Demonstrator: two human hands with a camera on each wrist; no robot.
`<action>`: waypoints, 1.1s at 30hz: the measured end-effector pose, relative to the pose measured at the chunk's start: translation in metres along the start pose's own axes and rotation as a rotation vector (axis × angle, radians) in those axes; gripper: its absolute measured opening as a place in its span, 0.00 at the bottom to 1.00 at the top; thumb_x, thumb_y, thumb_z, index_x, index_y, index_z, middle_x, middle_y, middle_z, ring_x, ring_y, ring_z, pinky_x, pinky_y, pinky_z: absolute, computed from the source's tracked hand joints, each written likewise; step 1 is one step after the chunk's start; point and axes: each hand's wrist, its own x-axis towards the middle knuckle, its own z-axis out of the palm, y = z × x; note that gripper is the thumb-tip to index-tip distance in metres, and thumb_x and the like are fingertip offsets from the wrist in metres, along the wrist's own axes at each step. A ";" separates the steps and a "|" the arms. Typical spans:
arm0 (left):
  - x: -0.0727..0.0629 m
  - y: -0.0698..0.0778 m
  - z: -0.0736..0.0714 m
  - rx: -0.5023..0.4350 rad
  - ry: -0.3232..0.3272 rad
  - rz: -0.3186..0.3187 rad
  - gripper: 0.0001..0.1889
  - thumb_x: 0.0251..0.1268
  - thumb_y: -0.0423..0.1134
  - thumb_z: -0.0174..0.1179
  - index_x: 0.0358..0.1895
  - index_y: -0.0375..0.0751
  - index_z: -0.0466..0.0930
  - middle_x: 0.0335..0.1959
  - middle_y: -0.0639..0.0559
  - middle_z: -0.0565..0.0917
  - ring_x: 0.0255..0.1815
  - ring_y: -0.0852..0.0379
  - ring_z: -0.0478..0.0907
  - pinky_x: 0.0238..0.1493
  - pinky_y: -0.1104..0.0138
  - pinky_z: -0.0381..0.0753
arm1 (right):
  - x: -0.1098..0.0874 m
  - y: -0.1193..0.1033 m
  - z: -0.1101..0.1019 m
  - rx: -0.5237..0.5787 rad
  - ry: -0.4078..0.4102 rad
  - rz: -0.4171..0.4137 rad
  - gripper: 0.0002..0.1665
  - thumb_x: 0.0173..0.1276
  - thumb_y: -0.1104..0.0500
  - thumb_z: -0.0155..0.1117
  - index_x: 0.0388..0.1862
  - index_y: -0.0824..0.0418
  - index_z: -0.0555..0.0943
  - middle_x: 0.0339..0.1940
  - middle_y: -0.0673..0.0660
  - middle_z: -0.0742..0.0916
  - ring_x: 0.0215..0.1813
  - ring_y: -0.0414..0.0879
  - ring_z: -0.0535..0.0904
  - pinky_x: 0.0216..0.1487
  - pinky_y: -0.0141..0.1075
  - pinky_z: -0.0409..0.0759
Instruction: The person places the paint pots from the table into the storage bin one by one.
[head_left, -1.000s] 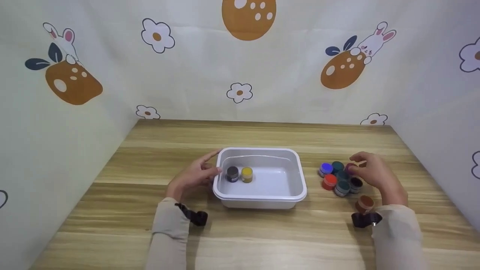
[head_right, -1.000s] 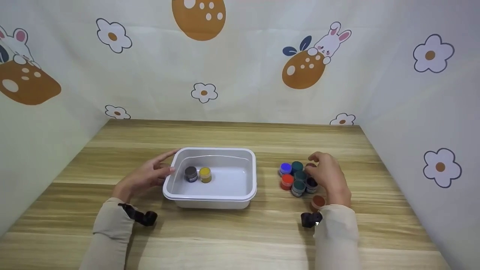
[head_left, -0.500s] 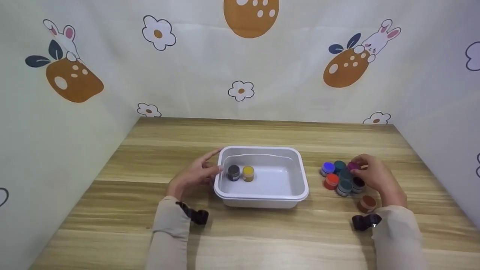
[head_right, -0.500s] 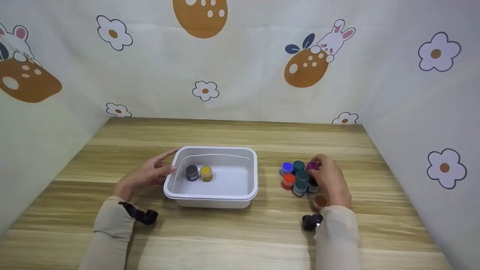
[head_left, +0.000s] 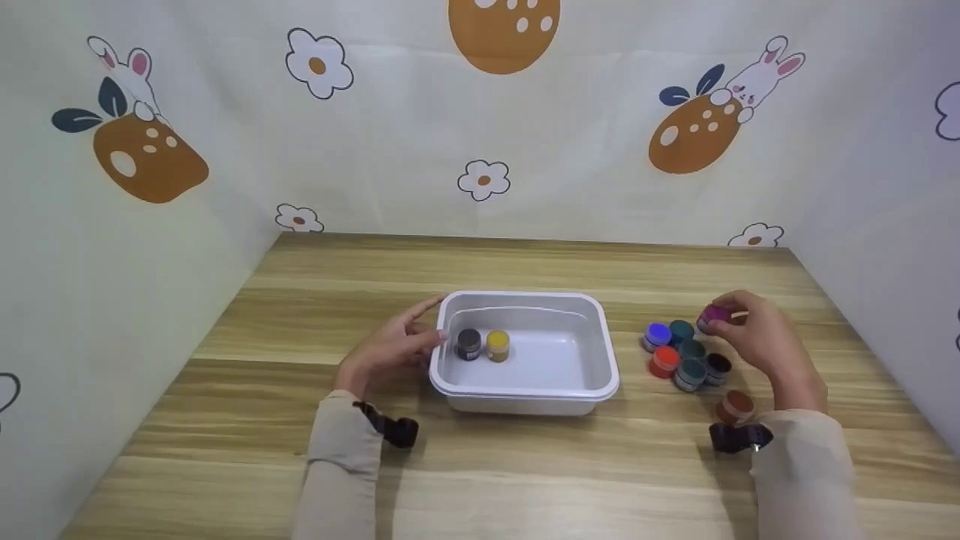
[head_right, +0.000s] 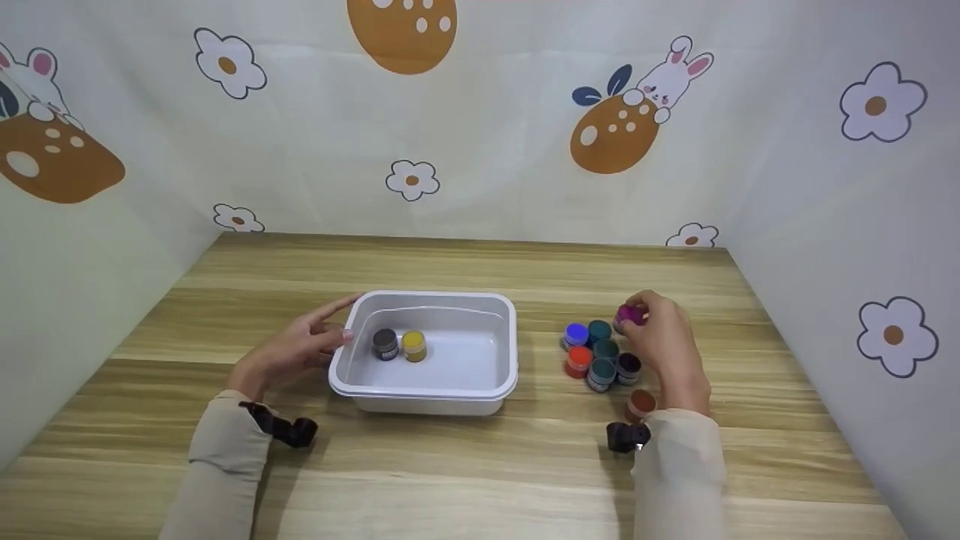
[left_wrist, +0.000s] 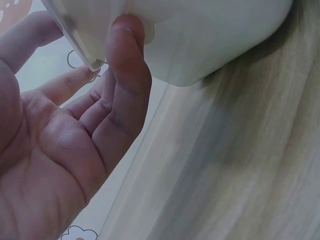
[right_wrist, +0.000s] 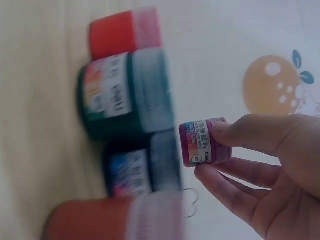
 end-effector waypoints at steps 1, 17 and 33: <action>0.000 0.000 0.000 0.005 -0.002 0.001 0.40 0.67 0.38 0.61 0.80 0.50 0.51 0.46 0.41 0.82 0.35 0.57 0.80 0.41 0.63 0.84 | -0.001 -0.006 -0.001 0.007 0.012 -0.008 0.25 0.72 0.59 0.62 0.62 0.71 0.72 0.57 0.73 0.79 0.62 0.71 0.73 0.59 0.62 0.75; -0.001 0.001 0.001 0.024 0.008 -0.004 0.40 0.67 0.40 0.61 0.80 0.53 0.51 0.51 0.36 0.81 0.38 0.55 0.80 0.45 0.61 0.83 | 0.000 -0.120 0.054 0.177 0.034 -0.297 0.17 0.65 0.69 0.67 0.54 0.69 0.80 0.49 0.65 0.84 0.53 0.57 0.82 0.55 0.48 0.82; 0.000 0.001 0.001 0.054 0.012 0.023 0.40 0.67 0.39 0.61 0.80 0.52 0.52 0.54 0.34 0.81 0.42 0.52 0.81 0.48 0.58 0.84 | 0.011 -0.164 0.138 -0.013 -0.089 -0.378 0.11 0.56 0.71 0.72 0.38 0.67 0.82 0.33 0.58 0.85 0.37 0.49 0.79 0.42 0.44 0.81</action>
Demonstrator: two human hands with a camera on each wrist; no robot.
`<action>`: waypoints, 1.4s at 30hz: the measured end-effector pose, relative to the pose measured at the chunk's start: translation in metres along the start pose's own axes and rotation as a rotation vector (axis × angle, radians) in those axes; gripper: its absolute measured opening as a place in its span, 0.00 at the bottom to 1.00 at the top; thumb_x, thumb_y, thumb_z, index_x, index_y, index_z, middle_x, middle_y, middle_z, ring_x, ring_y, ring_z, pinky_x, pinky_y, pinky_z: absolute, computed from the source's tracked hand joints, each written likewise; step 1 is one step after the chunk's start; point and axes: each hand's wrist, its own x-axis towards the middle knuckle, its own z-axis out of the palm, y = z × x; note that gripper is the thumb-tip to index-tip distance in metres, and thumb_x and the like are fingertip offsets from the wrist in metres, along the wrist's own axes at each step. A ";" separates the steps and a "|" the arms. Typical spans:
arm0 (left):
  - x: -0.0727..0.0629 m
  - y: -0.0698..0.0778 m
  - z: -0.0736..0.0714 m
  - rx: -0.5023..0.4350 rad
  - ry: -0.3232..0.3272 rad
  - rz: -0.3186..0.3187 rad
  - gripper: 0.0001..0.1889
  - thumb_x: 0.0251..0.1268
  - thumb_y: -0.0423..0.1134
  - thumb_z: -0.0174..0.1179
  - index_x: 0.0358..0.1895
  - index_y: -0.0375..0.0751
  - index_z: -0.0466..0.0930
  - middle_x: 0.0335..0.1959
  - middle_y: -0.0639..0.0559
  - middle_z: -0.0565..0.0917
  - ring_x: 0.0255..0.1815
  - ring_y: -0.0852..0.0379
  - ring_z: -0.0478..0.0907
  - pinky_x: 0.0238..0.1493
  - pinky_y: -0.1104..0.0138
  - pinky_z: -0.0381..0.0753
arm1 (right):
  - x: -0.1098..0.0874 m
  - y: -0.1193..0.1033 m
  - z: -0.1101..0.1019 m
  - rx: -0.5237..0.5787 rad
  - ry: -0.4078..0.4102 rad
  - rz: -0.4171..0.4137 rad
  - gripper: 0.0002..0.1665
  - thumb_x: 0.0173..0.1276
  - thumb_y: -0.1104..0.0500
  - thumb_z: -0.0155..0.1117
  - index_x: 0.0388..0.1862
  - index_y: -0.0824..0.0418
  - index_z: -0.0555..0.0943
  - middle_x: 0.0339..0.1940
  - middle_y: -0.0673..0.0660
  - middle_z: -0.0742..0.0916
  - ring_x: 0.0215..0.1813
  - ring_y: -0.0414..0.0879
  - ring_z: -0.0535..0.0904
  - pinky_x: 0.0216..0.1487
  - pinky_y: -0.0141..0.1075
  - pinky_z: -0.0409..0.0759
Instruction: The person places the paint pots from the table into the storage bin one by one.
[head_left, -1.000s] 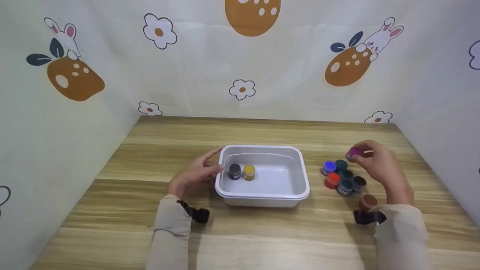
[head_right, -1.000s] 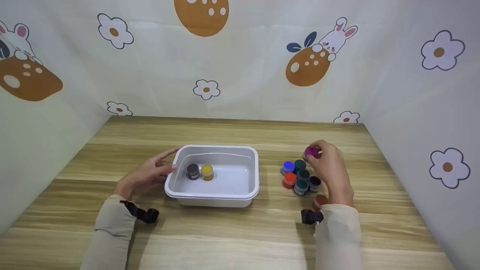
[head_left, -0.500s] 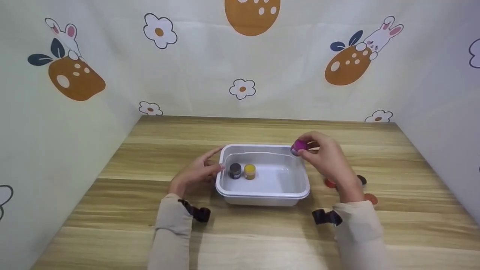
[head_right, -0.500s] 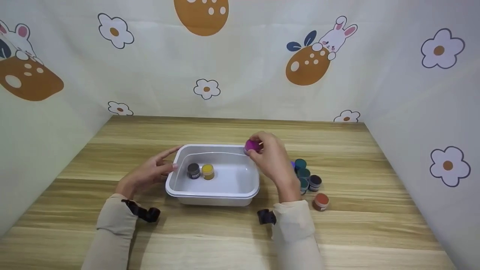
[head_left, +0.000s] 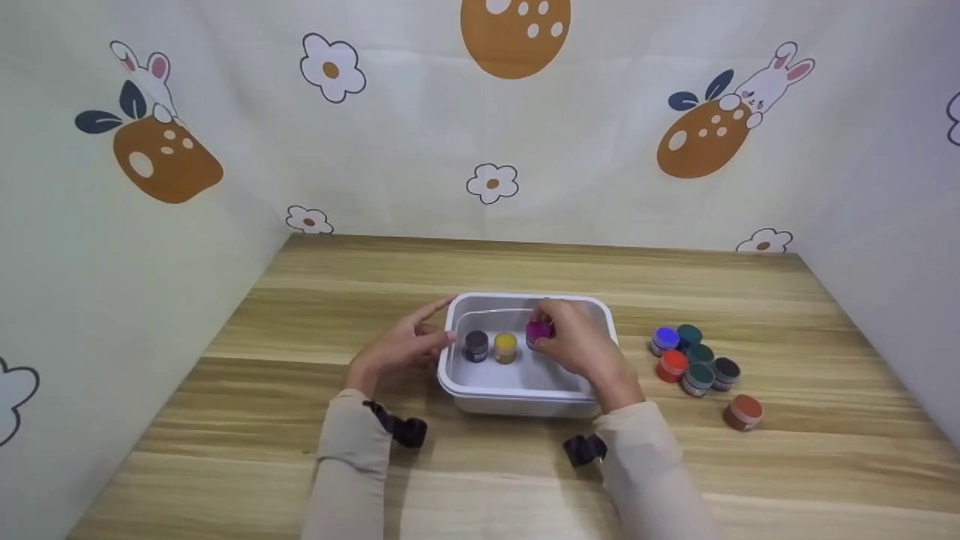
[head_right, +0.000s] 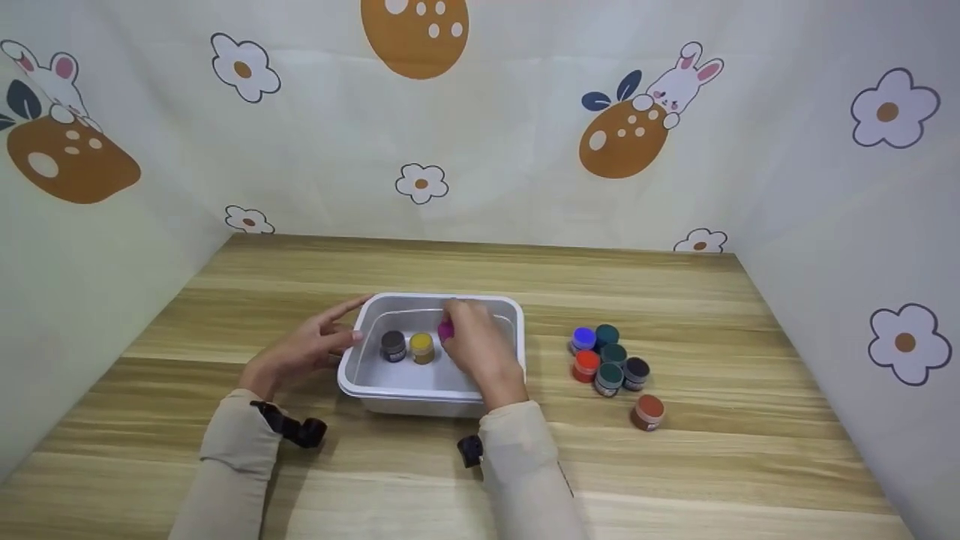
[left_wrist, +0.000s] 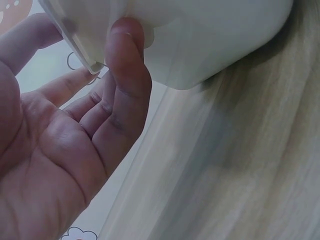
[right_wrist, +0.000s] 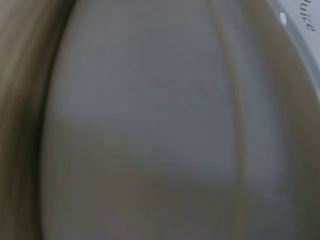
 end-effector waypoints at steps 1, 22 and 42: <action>0.000 0.000 0.000 -0.001 0.000 0.001 0.40 0.67 0.39 0.61 0.80 0.52 0.53 0.54 0.34 0.81 0.42 0.52 0.81 0.48 0.58 0.84 | 0.000 0.000 0.002 -0.006 -0.001 0.003 0.10 0.56 0.71 0.72 0.37 0.67 0.82 0.32 0.58 0.84 0.37 0.49 0.79 0.42 0.44 0.81; 0.005 0.005 0.003 -0.025 -0.004 -0.005 0.41 0.66 0.39 0.61 0.80 0.53 0.52 0.51 0.39 0.82 0.39 0.55 0.79 0.43 0.62 0.84 | 0.003 0.005 0.018 -0.047 -0.031 0.171 0.12 0.56 0.68 0.74 0.39 0.65 0.82 0.32 0.56 0.84 0.37 0.47 0.78 0.42 0.42 0.80; 0.000 0.000 0.000 -0.014 -0.004 -0.005 0.41 0.67 0.40 0.62 0.80 0.51 0.52 0.54 0.34 0.81 0.42 0.54 0.81 0.49 0.58 0.84 | -0.010 0.004 -0.042 0.061 0.027 0.085 0.17 0.65 0.64 0.66 0.51 0.70 0.81 0.50 0.66 0.84 0.52 0.58 0.82 0.54 0.51 0.81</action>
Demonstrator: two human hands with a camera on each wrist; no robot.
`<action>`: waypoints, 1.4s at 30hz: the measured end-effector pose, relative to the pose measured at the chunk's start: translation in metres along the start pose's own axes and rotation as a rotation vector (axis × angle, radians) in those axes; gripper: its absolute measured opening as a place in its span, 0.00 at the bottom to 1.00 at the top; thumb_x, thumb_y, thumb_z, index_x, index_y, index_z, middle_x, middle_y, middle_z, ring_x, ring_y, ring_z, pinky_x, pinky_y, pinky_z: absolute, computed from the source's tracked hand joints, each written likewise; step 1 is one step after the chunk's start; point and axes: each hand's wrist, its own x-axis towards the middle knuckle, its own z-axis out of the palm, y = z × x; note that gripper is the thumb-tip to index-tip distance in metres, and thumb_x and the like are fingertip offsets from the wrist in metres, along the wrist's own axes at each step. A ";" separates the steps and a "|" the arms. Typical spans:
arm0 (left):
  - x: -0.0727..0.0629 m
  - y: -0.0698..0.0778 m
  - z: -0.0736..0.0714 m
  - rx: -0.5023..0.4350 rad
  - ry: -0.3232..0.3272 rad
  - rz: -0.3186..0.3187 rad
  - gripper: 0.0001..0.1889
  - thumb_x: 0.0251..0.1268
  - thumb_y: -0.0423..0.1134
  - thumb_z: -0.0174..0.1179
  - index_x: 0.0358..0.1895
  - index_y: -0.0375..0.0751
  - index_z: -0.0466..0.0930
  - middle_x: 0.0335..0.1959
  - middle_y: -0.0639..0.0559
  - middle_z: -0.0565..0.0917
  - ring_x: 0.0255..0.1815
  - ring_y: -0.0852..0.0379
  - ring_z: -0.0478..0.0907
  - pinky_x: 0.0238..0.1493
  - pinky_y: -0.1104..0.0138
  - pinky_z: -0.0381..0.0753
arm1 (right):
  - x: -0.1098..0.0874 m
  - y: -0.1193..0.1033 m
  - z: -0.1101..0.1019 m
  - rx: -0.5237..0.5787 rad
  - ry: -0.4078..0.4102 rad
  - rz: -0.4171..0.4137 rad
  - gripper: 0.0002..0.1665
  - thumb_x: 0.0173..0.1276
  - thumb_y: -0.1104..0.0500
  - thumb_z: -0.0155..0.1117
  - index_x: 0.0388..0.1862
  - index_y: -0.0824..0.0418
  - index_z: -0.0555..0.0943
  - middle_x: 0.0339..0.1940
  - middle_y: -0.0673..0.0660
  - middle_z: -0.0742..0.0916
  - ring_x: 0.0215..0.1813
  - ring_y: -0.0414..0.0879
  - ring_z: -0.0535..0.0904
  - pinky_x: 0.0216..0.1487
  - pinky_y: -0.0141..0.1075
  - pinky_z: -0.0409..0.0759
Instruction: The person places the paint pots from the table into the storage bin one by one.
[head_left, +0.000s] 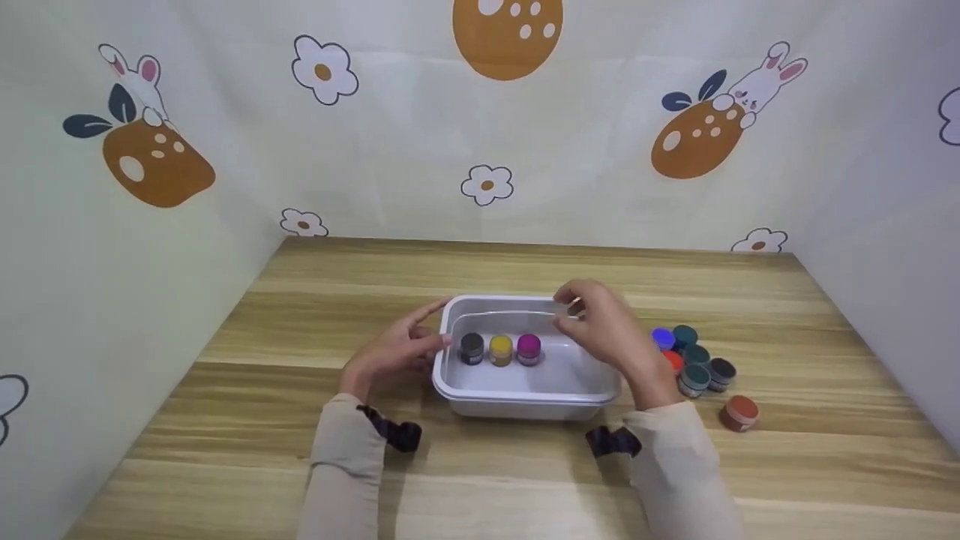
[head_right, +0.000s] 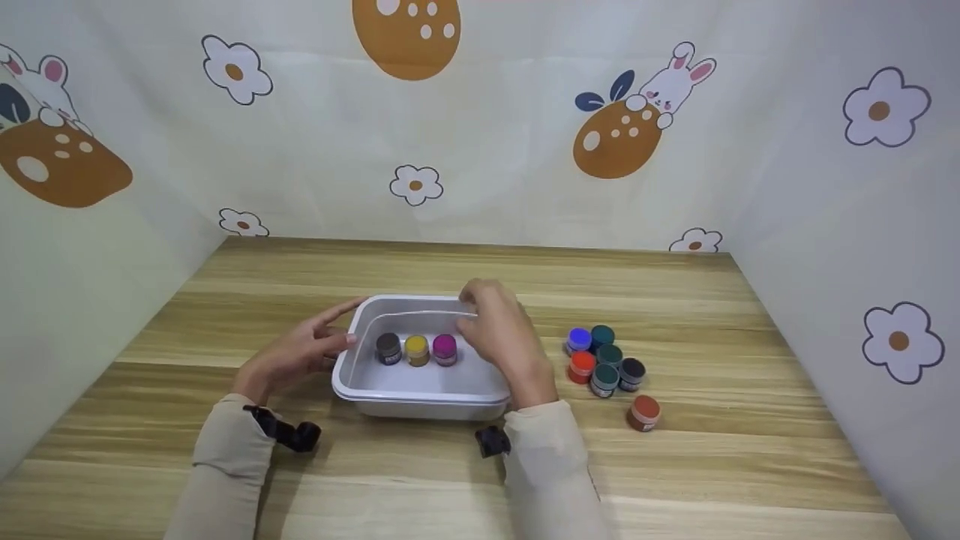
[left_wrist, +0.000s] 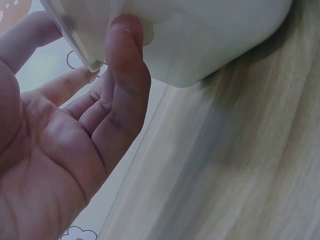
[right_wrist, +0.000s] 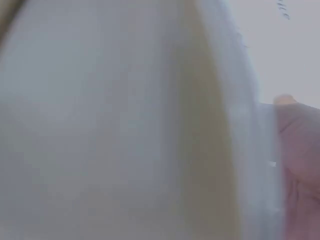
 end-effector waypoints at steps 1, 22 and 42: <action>0.000 0.000 0.000 -0.002 -0.002 0.001 0.41 0.67 0.40 0.62 0.80 0.51 0.52 0.53 0.34 0.81 0.42 0.55 0.81 0.48 0.58 0.84 | -0.003 0.003 -0.006 0.008 0.021 -0.002 0.16 0.65 0.65 0.65 0.51 0.70 0.81 0.49 0.66 0.84 0.51 0.57 0.82 0.53 0.51 0.82; -0.001 -0.003 -0.002 -0.033 0.003 -0.026 0.41 0.67 0.39 0.62 0.80 0.50 0.52 0.52 0.36 0.81 0.39 0.56 0.81 0.45 0.62 0.84 | -0.066 0.143 -0.106 -0.096 -0.007 0.210 0.23 0.69 0.59 0.64 0.55 0.76 0.76 0.50 0.73 0.82 0.52 0.63 0.78 0.48 0.46 0.80; 0.002 -0.003 -0.001 -0.030 0.010 -0.016 0.40 0.66 0.39 0.61 0.79 0.49 0.52 0.48 0.41 0.83 0.39 0.57 0.80 0.44 0.62 0.83 | -0.078 0.170 -0.103 0.049 -0.216 0.341 0.27 0.62 0.60 0.69 0.57 0.73 0.75 0.51 0.68 0.82 0.49 0.52 0.78 0.49 0.38 0.77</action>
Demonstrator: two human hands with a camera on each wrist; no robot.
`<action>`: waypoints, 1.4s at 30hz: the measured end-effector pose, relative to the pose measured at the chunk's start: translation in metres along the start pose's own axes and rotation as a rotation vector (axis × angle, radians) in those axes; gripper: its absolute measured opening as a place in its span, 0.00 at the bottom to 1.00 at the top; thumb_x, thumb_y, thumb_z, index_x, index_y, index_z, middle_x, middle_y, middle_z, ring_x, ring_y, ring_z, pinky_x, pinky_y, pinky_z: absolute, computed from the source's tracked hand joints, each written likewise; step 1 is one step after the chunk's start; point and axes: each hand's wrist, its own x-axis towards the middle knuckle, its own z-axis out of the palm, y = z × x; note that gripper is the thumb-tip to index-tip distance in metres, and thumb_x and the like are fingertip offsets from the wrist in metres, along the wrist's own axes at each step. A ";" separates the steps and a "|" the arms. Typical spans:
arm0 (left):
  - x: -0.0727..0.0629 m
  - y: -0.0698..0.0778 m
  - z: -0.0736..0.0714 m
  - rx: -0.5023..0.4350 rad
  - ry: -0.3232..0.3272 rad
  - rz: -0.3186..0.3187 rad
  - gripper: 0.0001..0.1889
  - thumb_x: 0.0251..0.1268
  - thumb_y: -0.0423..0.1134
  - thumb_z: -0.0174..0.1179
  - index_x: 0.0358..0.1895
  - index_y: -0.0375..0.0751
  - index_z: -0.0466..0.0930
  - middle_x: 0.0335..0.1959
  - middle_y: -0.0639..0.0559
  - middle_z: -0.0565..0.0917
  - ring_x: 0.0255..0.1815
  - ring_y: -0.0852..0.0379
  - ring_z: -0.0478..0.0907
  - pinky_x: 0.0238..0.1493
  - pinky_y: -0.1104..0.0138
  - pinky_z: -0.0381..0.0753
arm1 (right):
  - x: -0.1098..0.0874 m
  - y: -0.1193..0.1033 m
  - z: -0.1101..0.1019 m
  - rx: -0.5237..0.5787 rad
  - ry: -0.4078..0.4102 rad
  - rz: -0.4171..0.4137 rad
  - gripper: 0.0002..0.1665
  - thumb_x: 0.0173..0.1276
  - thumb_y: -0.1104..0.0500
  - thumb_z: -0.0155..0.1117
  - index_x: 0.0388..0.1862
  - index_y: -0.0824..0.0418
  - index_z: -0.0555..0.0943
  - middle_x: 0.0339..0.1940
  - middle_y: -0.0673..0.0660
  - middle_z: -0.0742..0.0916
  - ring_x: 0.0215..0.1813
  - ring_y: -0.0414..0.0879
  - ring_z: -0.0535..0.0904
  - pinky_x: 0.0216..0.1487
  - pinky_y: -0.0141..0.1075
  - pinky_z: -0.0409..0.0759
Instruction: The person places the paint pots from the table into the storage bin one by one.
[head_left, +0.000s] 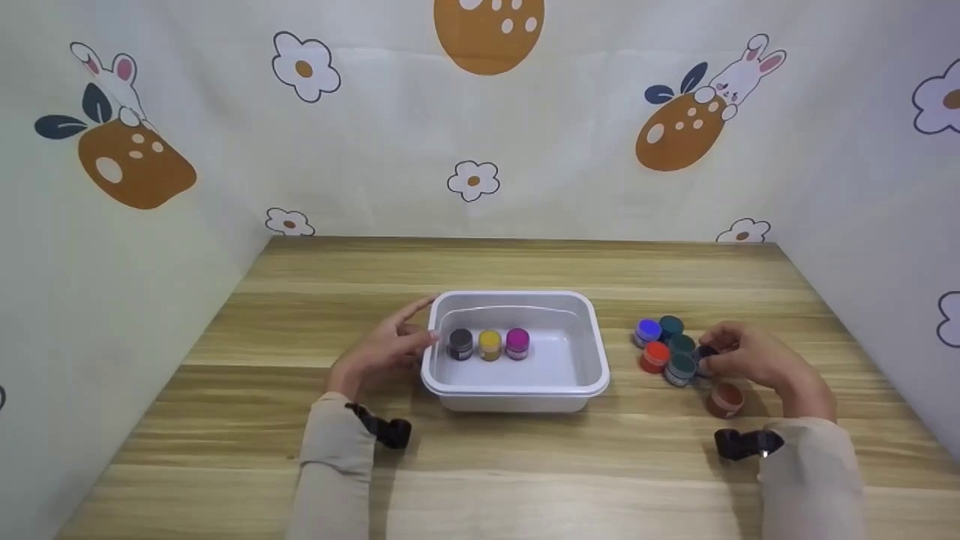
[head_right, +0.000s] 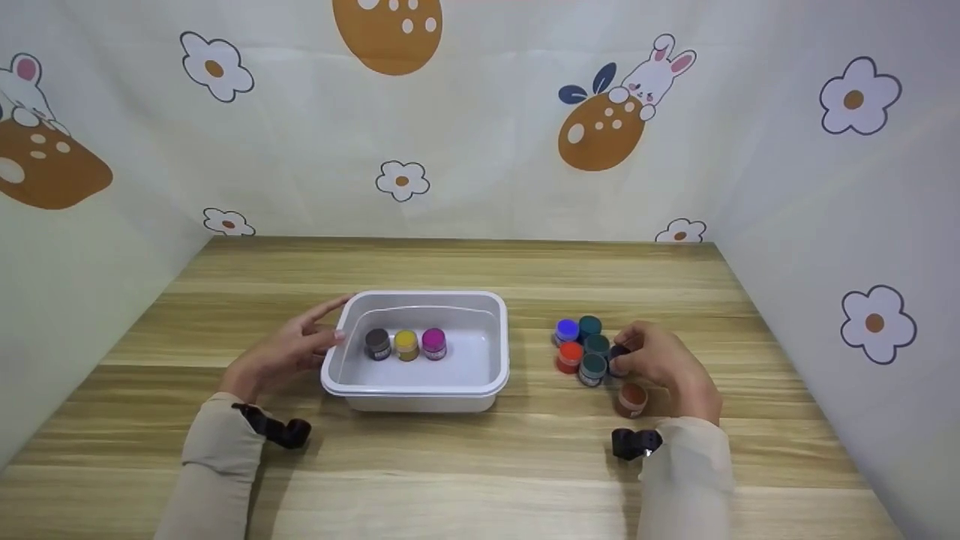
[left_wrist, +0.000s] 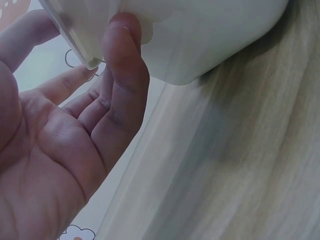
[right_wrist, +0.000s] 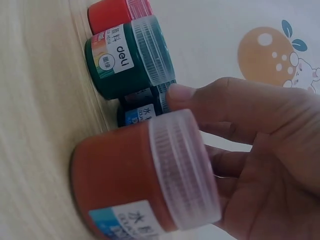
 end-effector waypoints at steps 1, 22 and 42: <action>0.000 0.000 0.000 0.004 -0.002 0.000 0.41 0.66 0.39 0.61 0.79 0.49 0.52 0.48 0.41 0.82 0.39 0.57 0.80 0.45 0.62 0.83 | 0.000 0.000 0.000 -0.008 0.012 0.005 0.28 0.62 0.60 0.69 0.57 0.73 0.75 0.52 0.69 0.82 0.50 0.53 0.78 0.51 0.41 0.77; -0.002 0.002 0.000 0.006 -0.005 -0.006 0.40 0.66 0.39 0.60 0.80 0.50 0.52 0.51 0.37 0.82 0.39 0.55 0.81 0.47 0.59 0.83 | -0.007 -0.067 -0.001 -0.025 0.303 -0.162 0.32 0.70 0.50 0.65 0.64 0.71 0.74 0.57 0.71 0.82 0.59 0.65 0.77 0.56 0.55 0.79; 0.000 0.002 0.002 -0.006 -0.015 -0.001 0.40 0.66 0.39 0.61 0.80 0.53 0.52 0.50 0.39 0.82 0.40 0.54 0.80 0.47 0.60 0.83 | 0.037 -0.164 0.089 0.041 0.175 -0.378 0.21 0.64 0.66 0.68 0.55 0.73 0.79 0.49 0.66 0.84 0.52 0.56 0.80 0.56 0.48 0.82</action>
